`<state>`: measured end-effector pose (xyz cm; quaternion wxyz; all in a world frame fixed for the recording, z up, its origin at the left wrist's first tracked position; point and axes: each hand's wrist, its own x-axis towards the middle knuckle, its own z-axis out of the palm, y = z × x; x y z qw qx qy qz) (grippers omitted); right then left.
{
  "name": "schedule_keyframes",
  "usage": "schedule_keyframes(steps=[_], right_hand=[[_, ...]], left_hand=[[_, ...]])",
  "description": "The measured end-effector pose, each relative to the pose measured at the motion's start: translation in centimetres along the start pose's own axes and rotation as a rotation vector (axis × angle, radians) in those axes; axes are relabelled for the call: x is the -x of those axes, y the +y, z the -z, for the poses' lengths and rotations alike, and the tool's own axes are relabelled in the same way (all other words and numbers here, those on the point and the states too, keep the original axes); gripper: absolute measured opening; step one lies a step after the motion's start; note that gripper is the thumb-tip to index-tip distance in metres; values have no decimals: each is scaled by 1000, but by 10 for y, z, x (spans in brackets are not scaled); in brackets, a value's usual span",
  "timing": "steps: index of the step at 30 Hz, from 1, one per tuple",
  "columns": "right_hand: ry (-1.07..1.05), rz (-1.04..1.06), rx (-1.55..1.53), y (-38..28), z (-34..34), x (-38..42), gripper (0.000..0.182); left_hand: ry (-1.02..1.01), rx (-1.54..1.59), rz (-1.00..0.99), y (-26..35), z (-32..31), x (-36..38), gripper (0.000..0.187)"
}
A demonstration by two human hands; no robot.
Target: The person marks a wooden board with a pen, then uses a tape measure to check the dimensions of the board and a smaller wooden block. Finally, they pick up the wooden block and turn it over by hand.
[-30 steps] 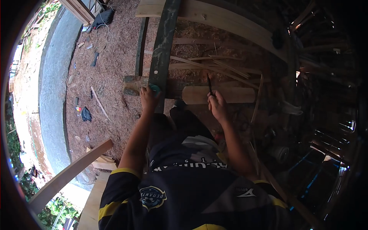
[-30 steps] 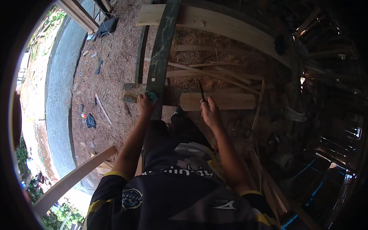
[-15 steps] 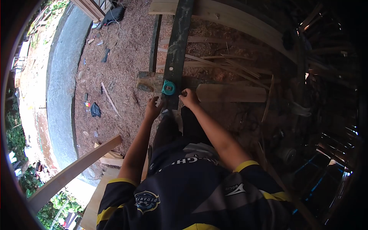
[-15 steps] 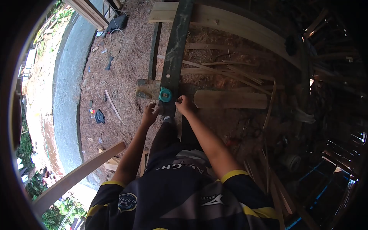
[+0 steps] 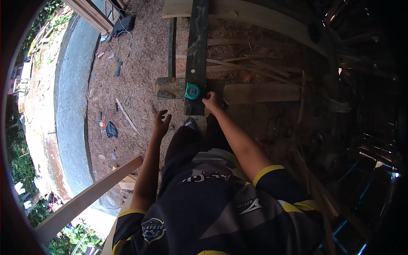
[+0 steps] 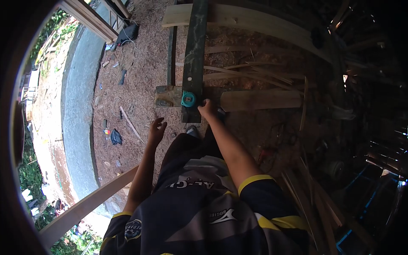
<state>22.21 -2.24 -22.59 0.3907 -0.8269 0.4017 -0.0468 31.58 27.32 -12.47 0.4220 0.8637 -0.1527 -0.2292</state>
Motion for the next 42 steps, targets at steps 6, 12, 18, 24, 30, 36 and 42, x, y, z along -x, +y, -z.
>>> schedule_keyframes(steps=[6,12,18,24,30,36,42], right_hand=[[-113,-304,-703,-8,118,33,21],[26,-317,-803,0,210,78,16],[154,-136,-727,51,213,68,11],[91,-24,-798,98,173,-10,11],[18,282,-652,145,135,-81,7],[45,433,-563,152,133,-74,14],[4,421,-470,157,131,-74,17]], left_hand=[[81,-173,-265,45,3,-11,33],[-125,-60,-546,120,-70,-17,29],[-298,99,-561,139,-168,-26,26],[-70,6,-461,108,-276,-100,35],[-59,-3,-672,66,-329,-161,54],[-64,-218,-720,54,-337,-168,69],[-79,-259,-715,52,-339,-172,67]])
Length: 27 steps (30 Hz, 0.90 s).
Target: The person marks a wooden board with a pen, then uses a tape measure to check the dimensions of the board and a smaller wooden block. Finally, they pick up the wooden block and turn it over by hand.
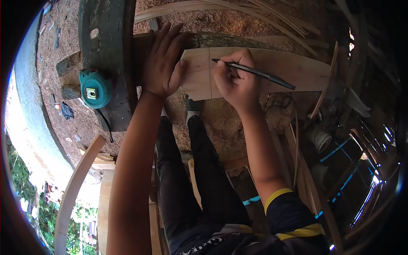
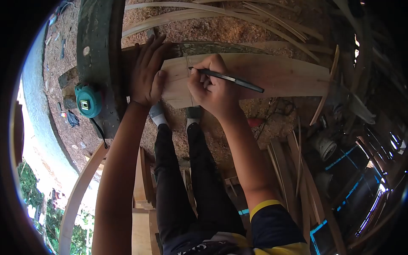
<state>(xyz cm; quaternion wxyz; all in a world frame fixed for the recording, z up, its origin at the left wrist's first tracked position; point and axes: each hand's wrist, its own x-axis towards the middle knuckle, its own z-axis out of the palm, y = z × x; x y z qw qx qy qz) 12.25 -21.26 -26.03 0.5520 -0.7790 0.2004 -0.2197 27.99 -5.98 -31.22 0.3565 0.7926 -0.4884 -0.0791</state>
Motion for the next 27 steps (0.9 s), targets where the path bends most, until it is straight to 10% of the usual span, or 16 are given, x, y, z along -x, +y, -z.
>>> schedule_keyframes(steps=[27], right_hand=[[24,5,112,5,-3,1,17]], left_hand=[[-13,-32,6,0,-2,-1,74]])
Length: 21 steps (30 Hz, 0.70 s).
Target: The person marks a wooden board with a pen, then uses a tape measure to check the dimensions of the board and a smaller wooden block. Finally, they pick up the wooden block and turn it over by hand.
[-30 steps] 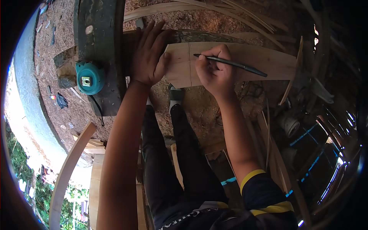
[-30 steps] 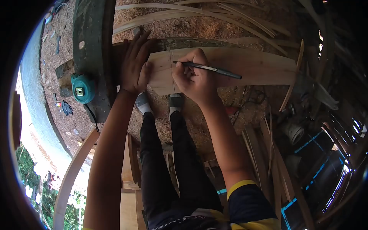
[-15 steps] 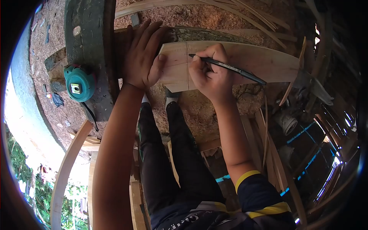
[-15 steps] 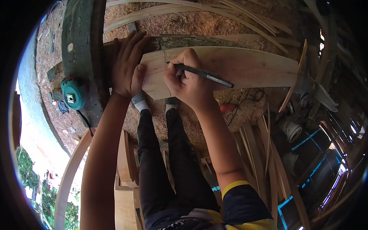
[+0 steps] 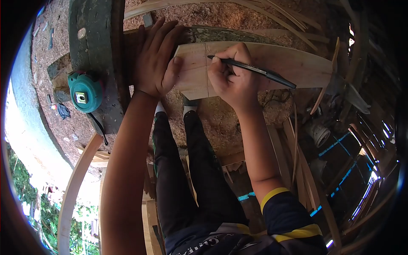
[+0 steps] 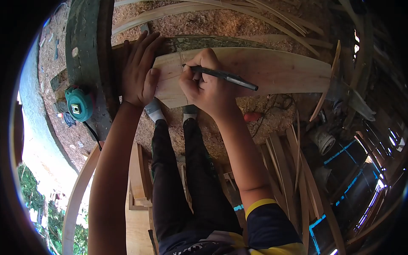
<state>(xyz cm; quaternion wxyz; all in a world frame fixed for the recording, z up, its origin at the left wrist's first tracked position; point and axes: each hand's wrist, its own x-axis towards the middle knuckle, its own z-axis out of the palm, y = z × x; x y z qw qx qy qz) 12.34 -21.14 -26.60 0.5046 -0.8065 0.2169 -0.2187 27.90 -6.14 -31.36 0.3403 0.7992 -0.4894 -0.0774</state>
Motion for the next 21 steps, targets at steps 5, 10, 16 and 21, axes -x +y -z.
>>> schedule_keyframes(steps=[5,10,16,21], right_hand=[[4,11,17,0,0,0,16],[13,-18,-23,0,-2,1,16],[-57,11,-3,1,1,2,14],[-50,44,7,2,1,1,15]], left_hand=[[7,3,-10,-2,-1,1,72],[3,3,-10,0,0,1,71],[12,2,-14,-1,-2,2,71],[24,19,-20,-3,-3,2,72]])
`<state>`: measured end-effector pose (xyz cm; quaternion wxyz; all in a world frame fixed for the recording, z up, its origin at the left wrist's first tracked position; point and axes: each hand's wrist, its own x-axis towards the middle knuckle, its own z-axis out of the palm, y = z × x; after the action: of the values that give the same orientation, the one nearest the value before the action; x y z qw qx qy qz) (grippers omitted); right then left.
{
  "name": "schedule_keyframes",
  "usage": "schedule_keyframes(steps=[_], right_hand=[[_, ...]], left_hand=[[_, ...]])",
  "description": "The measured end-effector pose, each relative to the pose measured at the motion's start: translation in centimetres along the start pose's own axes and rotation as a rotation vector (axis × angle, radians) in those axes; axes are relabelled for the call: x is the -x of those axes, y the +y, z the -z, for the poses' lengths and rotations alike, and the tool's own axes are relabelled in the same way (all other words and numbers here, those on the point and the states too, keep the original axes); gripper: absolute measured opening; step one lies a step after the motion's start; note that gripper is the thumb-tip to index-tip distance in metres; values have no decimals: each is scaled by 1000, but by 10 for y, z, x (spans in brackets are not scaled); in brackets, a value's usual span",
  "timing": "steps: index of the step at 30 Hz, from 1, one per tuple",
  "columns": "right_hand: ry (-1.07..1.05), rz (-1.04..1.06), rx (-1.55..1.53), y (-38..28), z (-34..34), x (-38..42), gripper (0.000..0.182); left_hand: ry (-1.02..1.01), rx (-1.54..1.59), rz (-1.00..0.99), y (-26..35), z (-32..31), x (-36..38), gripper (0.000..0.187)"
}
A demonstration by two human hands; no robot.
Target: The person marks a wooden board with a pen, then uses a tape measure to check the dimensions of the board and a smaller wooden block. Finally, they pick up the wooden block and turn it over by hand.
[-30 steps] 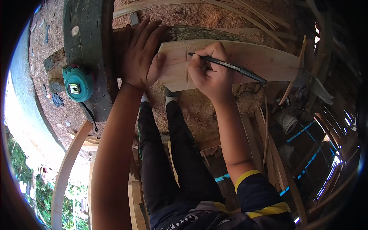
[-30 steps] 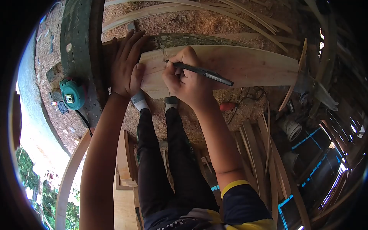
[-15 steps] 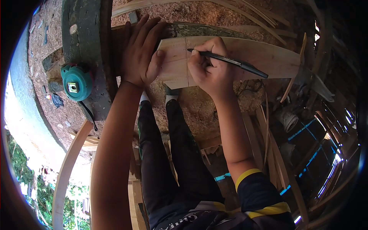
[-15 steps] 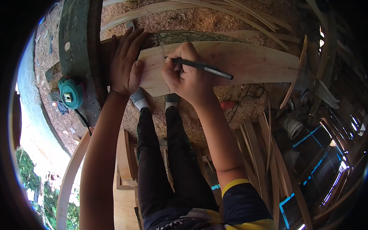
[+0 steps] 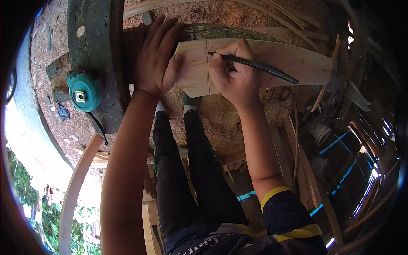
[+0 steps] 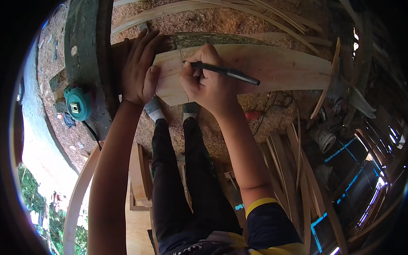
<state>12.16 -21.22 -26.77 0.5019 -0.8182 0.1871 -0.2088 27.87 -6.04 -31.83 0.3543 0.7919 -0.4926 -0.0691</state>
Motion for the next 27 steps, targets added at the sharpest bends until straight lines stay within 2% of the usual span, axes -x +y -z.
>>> schedule_keyframes(steps=[5,7,27], right_hand=[[-2,-27,-17,0,-1,1,15],[65,-12,11,-2,-3,-2,17],[59,-33,38,-5,-1,-3,18]], left_hand=[[-10,-29,-6,1,2,-1,70],[-9,-22,-6,-1,1,0,70],[-8,-55,-11,0,2,0,71]])
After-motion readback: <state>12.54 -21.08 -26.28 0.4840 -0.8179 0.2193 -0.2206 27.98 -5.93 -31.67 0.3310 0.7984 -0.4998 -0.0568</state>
